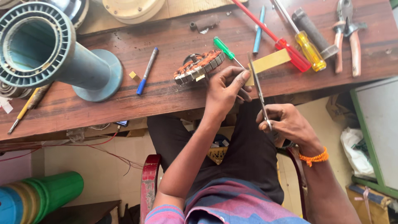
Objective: The person sits at a workbench and cuts strips of yellow insulating tape with scissors, then presses the tape pieces around the copper windings of a motor armature, working around the part piece by piece.
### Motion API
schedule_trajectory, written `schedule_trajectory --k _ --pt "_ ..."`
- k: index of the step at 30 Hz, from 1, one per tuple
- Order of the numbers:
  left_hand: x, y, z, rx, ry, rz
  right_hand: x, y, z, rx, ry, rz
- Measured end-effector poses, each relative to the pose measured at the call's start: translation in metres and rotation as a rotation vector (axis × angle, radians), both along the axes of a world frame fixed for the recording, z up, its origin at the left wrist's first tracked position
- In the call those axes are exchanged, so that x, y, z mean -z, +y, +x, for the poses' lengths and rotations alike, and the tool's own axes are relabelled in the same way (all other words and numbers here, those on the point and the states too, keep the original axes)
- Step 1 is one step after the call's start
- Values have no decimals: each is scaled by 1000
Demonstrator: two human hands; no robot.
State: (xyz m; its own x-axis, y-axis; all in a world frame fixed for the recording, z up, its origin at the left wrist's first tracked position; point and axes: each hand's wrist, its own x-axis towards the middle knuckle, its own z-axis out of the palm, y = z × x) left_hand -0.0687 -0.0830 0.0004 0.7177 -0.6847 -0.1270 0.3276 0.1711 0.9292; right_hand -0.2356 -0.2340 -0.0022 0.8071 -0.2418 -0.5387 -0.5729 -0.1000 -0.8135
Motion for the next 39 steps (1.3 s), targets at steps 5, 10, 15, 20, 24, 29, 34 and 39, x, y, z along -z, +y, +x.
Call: schedule_trajectory --k 5,10,15,20,24,29,34,39 --pt "1 23 -11 -22 -140 -59 -40 -15 20 -91 -556 -730" --pt "3 50 -28 -76 -299 12 -63 -50 75 -336 -140 -983" --pt "-13 70 -46 -140 -359 153 -88 -59 120 -643 163 -1025" --pt "-23 87 -43 -307 -742 26 -101 -15 85 -433 -353 -610" --pt "-20 85 -34 -331 -830 -37 -84 39 58 -350 -654 -541" --pt "-14 80 -29 -405 -827 -86 -78 61 56 -172 -677 -445" --pt "-12 86 -13 -392 -939 -45 -76 76 64 -22 -727 -629" --pt "-14 98 16 -740 -1183 112 -93 66 104 132 -942 -479"
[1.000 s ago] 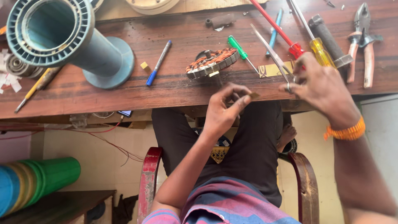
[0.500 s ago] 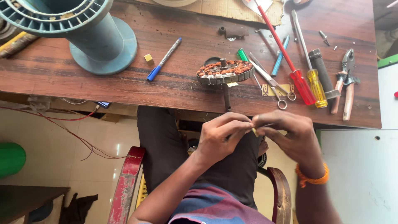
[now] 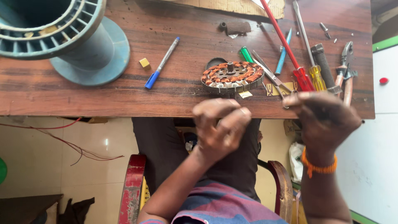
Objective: The person sits at a workbench and cuts strips of yellow insulating tape with scissors, then presses the tape pieces around the copper windings of a motor armature, working around the part piece by piece.
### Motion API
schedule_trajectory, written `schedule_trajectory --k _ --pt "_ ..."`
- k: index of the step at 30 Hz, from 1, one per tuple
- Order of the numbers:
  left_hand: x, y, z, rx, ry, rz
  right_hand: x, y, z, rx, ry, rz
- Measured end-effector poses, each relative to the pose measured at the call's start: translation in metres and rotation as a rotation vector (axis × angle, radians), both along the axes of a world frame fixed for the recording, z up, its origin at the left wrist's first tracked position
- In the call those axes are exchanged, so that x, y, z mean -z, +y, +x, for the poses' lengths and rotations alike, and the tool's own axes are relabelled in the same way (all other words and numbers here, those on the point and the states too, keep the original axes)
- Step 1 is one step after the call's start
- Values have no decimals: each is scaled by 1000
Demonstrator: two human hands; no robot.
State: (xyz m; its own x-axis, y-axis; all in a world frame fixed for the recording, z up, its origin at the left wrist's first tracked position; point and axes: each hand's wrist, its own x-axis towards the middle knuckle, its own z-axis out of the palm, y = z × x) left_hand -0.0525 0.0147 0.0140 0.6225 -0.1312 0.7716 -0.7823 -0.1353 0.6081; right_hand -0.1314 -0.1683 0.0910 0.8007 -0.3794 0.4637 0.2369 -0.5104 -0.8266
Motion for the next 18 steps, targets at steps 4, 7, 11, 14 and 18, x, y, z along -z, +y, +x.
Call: schedule_trajectory --k 4,7,11,14,18 --pt "4 10 36 103 101 -8 -3 -2 44 -21 29 -189" --pt "10 13 49 258 132 13 0 -1 59 -177 1 -395" --pt "19 8 52 239 124 15 5 -5 63 -203 58 -416" --pt "22 5 50 220 144 -6 5 -6 59 -195 93 -392" --pt "20 0 47 193 227 -104 3 -5 59 -103 138 -544"
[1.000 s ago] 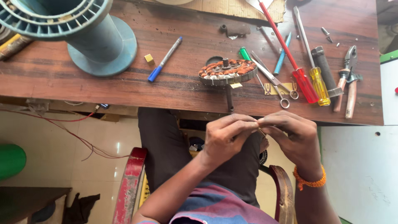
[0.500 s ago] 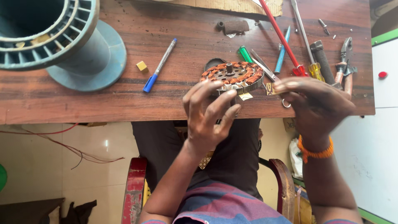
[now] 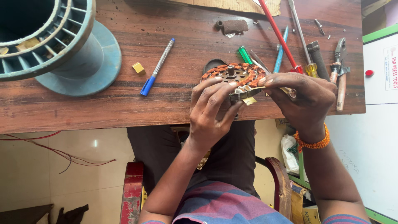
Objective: The person sits at a workbench and cuts strips of yellow insulating tape with scissors, then presses the tape pieces around the copper windings of a motor armature, working around the part piece by piece.
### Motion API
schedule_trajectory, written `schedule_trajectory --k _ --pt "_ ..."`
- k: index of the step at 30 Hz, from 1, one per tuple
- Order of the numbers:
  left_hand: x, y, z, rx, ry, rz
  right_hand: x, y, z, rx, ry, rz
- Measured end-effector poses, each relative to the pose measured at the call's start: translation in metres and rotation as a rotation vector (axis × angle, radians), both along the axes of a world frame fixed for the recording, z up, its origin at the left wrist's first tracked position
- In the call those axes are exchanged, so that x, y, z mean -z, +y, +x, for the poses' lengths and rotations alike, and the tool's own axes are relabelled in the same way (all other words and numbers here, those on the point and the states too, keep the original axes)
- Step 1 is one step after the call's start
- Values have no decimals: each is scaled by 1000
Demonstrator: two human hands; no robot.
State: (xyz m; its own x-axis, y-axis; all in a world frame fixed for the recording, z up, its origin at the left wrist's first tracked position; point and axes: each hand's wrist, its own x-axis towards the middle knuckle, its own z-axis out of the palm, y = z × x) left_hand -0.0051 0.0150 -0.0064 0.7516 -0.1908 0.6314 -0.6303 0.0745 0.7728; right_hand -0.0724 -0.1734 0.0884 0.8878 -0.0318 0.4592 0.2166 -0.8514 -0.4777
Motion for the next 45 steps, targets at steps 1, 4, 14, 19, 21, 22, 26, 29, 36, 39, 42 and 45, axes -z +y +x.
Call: schedule_trajectory --k 1,4,14,19,21,22,26,29,36,39,42,45 --pt "0 0 1 -11 8 11 0 1 0 -19 2 6" --pt "1 -1 4 -36 32 42 -2 2 1 -59 11 11" --pt "6 5 10 16 54 42 -35 6 13 -202 76 -278" --pt "4 6 10 19 42 32 -58 17 21 -290 123 -399" --pt "4 6 9 20 39 29 -62 23 22 -286 184 -417" --pt "4 7 9 22 38 25 -63 25 22 -288 189 -429" --pt "4 8 8 30 34 22 -70 31 24 -303 215 -463" --pt "4 8 8 38 29 22 -75 33 26 -319 215 -498" --pt "4 9 10 41 19 14 -78 26 35 -333 328 -433" --pt "4 10 9 58 33 7 -80 20 38 -314 401 -418" --pt "5 11 9 60 34 11 -80 20 43 -326 384 -534" --pt "5 10 9 62 38 11 -83 26 44 -349 400 -534"
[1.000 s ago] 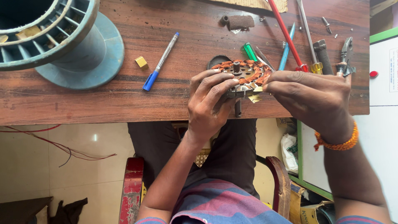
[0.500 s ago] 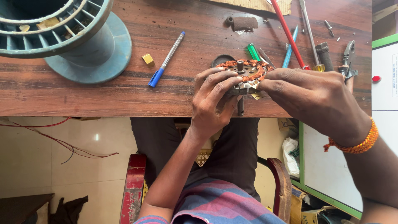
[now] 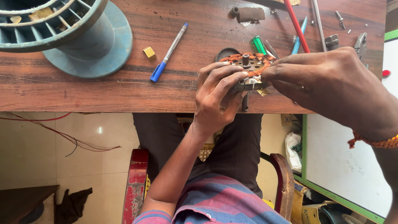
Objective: The person sits at a workbench and cuts strips of yellow insulating tape with scissors, then presses the tape pieces around the copper windings of a motor armature, working around the part piece by piece.
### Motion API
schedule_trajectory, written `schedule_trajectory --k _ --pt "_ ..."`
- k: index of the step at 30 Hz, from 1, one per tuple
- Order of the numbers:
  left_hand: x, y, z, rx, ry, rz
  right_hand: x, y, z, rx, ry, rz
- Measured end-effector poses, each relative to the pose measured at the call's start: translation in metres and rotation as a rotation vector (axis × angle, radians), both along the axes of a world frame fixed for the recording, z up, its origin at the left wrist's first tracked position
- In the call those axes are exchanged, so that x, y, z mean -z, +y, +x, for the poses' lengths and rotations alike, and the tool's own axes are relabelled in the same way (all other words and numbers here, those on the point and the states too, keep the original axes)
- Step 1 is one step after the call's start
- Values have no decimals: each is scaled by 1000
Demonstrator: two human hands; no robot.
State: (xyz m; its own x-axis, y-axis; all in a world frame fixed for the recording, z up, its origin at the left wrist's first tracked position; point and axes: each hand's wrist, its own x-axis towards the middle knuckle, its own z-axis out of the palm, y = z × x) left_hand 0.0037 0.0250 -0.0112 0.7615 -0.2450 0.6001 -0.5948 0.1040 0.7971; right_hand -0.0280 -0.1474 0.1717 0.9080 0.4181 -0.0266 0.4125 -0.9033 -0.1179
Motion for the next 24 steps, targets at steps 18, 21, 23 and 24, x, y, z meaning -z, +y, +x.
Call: schedule_trajectory --k 18,21,23,24 --pt "-8 -15 -5 -83 3 -25 16 13 -17 -50 -244 41" --pt "-4 -17 -4 -71 17 -10 8 3 -14 22 -60 4" --pt "-1 -15 -1 -26 49 -1 6 1 -12 17 -13 -88" --pt "0 -14 0 -5 66 2 6 1 -11 13 11 -135"
